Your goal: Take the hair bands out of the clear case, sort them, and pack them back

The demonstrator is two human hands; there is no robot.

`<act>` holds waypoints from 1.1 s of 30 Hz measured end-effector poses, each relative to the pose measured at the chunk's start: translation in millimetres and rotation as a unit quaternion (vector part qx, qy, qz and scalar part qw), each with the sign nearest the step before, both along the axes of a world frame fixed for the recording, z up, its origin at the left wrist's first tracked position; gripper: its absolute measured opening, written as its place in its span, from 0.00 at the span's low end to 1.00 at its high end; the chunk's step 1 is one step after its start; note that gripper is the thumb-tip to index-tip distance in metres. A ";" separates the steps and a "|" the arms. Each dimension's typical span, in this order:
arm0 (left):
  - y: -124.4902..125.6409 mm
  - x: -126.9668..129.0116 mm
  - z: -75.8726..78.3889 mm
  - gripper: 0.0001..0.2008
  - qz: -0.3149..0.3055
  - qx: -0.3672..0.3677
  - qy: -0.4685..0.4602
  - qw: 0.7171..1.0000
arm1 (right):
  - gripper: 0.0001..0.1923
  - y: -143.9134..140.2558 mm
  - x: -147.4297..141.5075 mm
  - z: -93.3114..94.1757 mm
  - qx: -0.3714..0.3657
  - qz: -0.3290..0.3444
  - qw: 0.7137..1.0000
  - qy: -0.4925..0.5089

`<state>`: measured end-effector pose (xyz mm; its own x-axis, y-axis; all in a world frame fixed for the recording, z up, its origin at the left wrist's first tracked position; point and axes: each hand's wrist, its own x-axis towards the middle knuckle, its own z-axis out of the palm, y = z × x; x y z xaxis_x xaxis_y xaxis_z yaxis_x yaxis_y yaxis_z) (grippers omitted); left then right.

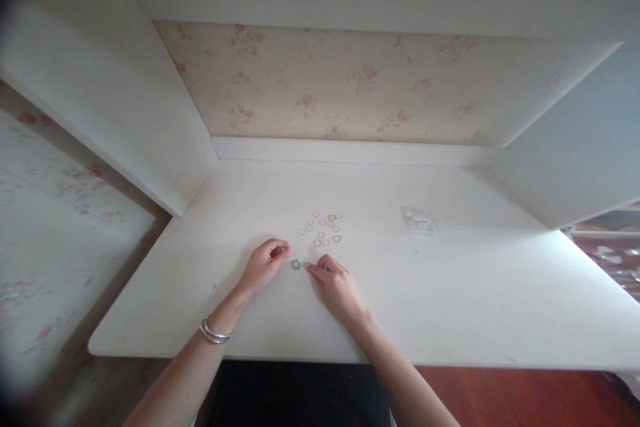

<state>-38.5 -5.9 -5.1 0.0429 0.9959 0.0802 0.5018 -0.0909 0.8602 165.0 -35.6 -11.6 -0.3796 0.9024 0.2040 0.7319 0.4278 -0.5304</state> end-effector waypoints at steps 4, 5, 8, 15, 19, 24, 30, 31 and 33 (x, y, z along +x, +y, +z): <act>0.1 -0.4 -0.1 0.12 0.000 0.008 0.010 1.000 | 0.16 0.9 0.0 0.1 -0.003 0.007 1.000 -0.013; 0.2 -0.4 -0.3 0.12 0.000 0.010 0.013 1.000 | 0.16 1.0 0.3 -0.3 -0.003 0.010 1.000 -0.014; 0.4 -0.3 -1.6 0.12 0.003 0.016 0.019 1.000 | 0.17 0.8 1.5 -2.4 -0.004 0.009 1.000 0.005; 7.5 4.7 2.8 0.10 -0.014 0.012 0.033 0.999 | 0.15 -6.3 12.0 -3.4 -0.008 -0.080 0.983 0.162; 21.1 20.3 12.6 0.09 -0.061 0.050 0.092 0.993 | 0.15 -9.6 19.6 -1.7 -0.025 -0.111 0.975 0.190; 46.2 48.7 16.8 0.10 -0.073 0.042 0.206 0.975 | 0.15 -8.6 20.8 -4.8 -0.033 -0.116 0.970 0.209; 66.7 72.8 14.0 0.10 -0.065 0.003 0.278 0.959 | 0.13 -7.2 22.5 -7.9 -0.031 -0.122 0.967 0.223; 68.1 75.1 13.4 0.10 -0.071 -0.005 0.281 0.957 | 0.13 -7.3 22.8 -7.7 -0.032 -0.121 0.966 0.225; 69.9 78.3 12.4 0.09 -0.081 -0.017 0.284 0.955 | 0.13 -7.6 23.3 -7.3 -0.033 -0.118 0.966 0.229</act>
<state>39.7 64.0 7.3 0.2238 0.9740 -0.0343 0.8702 -0.1839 0.4571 188.3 -43.2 -18.9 -0.0445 0.9694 0.2413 0.4872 0.2319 -0.8420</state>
